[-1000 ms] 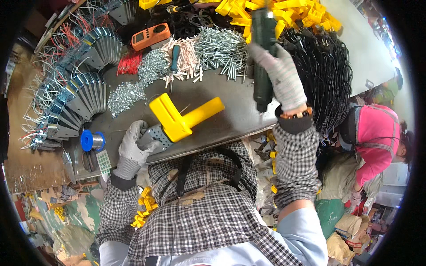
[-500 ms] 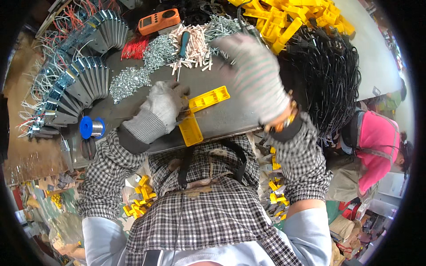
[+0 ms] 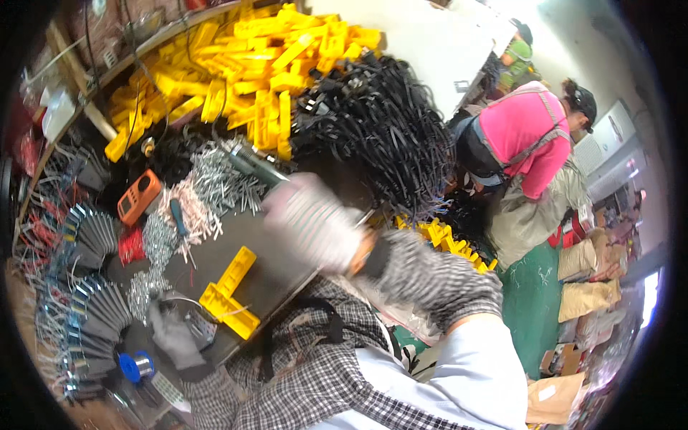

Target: Assembling electronic components by soldering wires and screwing them into a yellow plastic housing.

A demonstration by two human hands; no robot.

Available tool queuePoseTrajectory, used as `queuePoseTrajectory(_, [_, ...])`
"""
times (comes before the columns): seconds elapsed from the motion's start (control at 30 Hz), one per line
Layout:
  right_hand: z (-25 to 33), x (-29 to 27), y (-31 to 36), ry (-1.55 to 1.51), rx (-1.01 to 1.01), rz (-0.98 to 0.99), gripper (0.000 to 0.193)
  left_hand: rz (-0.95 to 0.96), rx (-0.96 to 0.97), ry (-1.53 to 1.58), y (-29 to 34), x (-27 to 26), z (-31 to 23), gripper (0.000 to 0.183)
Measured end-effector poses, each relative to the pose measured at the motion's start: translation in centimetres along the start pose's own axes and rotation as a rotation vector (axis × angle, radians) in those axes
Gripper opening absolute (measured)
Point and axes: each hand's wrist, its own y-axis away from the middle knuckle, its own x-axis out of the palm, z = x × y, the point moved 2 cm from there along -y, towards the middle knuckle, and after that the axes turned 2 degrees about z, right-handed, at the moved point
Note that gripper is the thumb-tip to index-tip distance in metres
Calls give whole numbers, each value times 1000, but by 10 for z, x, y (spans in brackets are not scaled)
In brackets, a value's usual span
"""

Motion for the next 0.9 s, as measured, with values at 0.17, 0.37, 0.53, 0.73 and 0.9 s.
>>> queuePoseTrajectory(0.17, [-220, -84, 84, 299, 812, -395, 17, 419, 318, -1025, 57, 49, -36, 83])
queuePoseTrajectory(0.37, [-312, -74, 59, 78, 983, -24, 32, 629, 440, -1588, 35, 36, -15, 97])
queuePoseTrajectory(0.53, [-339, -98, 30, -288, 908, -182, 36, 669, 366, -1600, 21, 38, -17, 94])
queuePoseTrajectory(0.73, [-326, -90, -14, 17, 1047, 384, 46, 680, 381, -1610, 26, 37, -24, 93])
queuePoseTrajectory(0.9, [-367, -136, 7, -19, 808, -532, 34, 752, 583, -1497, 25, 46, -31, 89])
